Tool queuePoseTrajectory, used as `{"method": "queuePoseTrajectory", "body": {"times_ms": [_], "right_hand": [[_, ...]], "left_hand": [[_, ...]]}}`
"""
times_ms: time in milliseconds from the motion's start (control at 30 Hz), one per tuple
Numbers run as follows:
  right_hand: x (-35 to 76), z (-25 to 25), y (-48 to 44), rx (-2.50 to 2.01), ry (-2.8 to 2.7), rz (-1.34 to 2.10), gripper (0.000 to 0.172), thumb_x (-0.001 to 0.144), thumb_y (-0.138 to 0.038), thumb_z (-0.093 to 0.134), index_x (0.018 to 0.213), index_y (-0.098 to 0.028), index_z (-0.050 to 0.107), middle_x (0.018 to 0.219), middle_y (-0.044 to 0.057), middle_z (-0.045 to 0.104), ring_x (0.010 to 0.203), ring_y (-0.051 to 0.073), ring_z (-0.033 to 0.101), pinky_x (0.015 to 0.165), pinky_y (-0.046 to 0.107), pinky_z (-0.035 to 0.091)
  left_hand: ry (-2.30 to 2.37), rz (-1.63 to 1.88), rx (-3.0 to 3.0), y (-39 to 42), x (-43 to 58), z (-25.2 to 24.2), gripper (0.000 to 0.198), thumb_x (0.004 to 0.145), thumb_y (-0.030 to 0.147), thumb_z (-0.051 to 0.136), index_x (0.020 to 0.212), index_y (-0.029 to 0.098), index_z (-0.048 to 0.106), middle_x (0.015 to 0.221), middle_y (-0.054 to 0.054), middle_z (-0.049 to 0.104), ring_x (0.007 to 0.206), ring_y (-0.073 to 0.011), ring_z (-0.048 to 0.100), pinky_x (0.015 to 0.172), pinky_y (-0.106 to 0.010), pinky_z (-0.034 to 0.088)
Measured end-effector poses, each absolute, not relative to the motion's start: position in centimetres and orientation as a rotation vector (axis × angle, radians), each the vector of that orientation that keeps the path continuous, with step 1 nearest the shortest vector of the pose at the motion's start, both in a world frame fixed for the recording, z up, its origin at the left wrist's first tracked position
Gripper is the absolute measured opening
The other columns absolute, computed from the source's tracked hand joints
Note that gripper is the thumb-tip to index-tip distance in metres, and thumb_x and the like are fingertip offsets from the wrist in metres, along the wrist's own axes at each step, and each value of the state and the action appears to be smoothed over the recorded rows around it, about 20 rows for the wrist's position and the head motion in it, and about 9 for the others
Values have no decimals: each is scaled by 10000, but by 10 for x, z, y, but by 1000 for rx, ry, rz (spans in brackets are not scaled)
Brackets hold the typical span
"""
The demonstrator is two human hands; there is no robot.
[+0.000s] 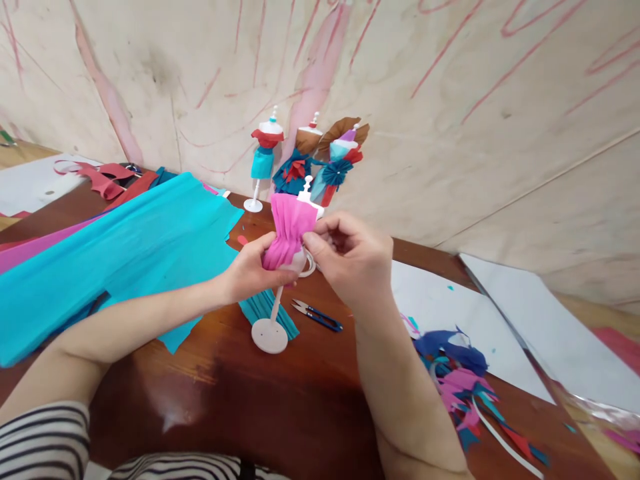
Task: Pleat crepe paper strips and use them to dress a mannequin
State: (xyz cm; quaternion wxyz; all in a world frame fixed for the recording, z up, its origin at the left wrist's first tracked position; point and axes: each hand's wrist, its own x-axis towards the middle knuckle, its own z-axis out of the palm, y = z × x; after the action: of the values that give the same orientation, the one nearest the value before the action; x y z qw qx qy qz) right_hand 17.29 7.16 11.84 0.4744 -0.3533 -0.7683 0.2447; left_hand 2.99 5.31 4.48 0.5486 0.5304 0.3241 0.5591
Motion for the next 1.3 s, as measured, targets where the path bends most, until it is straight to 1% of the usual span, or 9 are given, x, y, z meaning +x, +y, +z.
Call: {"method": "queuePoseTrajectory", "body": {"times_ms": [100,200,267,400,567,700,1033,1200,1300], "right_hand": [[174,119,74,-857,-1887,796,120,740,-227,593,654,-213,511,548,-56,479,457,84,417,433,246,344],[176,120,75,-883,-1863,888,83,742,-246,588,703,-210,524,560,-52,508,442,84,437,429,244,344],[176,119,74,-911,-1884,817,85,749,-246,571,696,-211,516,554,-51,504,444,84,430,443,246,344],[173,117,69,-997,-2081,458,215,755,-257,573,600,-219,430,530,-40,475,493,96,416,497,257,328],[166,112,61,-1167,-2149,72,283,766,-265,555,599,-232,328,526,-23,461,510,116,393,517,272,268],[165,111,61,-1183,-2174,32,291,771,-265,538,605,-238,300,516,-26,440,494,114,363,513,267,257],[164,110,62,-1073,-2187,66,313,765,-203,476,589,-234,220,503,-46,361,483,96,286,502,270,230],[156,104,59,-1081,-2134,6,289,760,-196,475,580,-232,251,520,-33,410,498,104,317,508,280,239],[158,107,59,-1067,-2164,66,263,773,-205,499,585,-229,316,544,-24,462,514,109,361,515,280,259]], "left_hand": [[748,1309,1264,55,29,42,414,624,250,835,939,161,582,734,19,674,609,-144,674,567,-256,558],[726,1300,1255,57,29,40,458,625,296,850,971,165,581,753,7,685,614,-150,681,569,-262,561],[729,1306,1252,57,29,39,490,631,330,850,1000,168,572,747,4,686,613,-158,683,569,-271,560],[870,1395,1311,54,33,42,433,645,367,828,932,167,573,735,5,673,635,-159,665,579,-272,542],[1122,1564,1411,49,37,43,372,636,392,810,848,168,603,724,16,615,641,-123,544,544,-236,462],[1193,1544,1434,48,38,41,382,628,402,818,809,169,575,710,29,572,620,-102,474,537,-226,422],[1231,1509,1530,46,37,42,329,646,324,777,750,192,494,670,56,507,611,-92,415,543,-227,382],[1213,1566,1539,48,37,40,291,630,262,762,720,205,491,655,56,502,618,-104,423,550,-239,399],[1133,1576,1498,51,35,41,317,625,306,799,737,205,520,659,48,533,618,-110,461,535,-239,420]]}}
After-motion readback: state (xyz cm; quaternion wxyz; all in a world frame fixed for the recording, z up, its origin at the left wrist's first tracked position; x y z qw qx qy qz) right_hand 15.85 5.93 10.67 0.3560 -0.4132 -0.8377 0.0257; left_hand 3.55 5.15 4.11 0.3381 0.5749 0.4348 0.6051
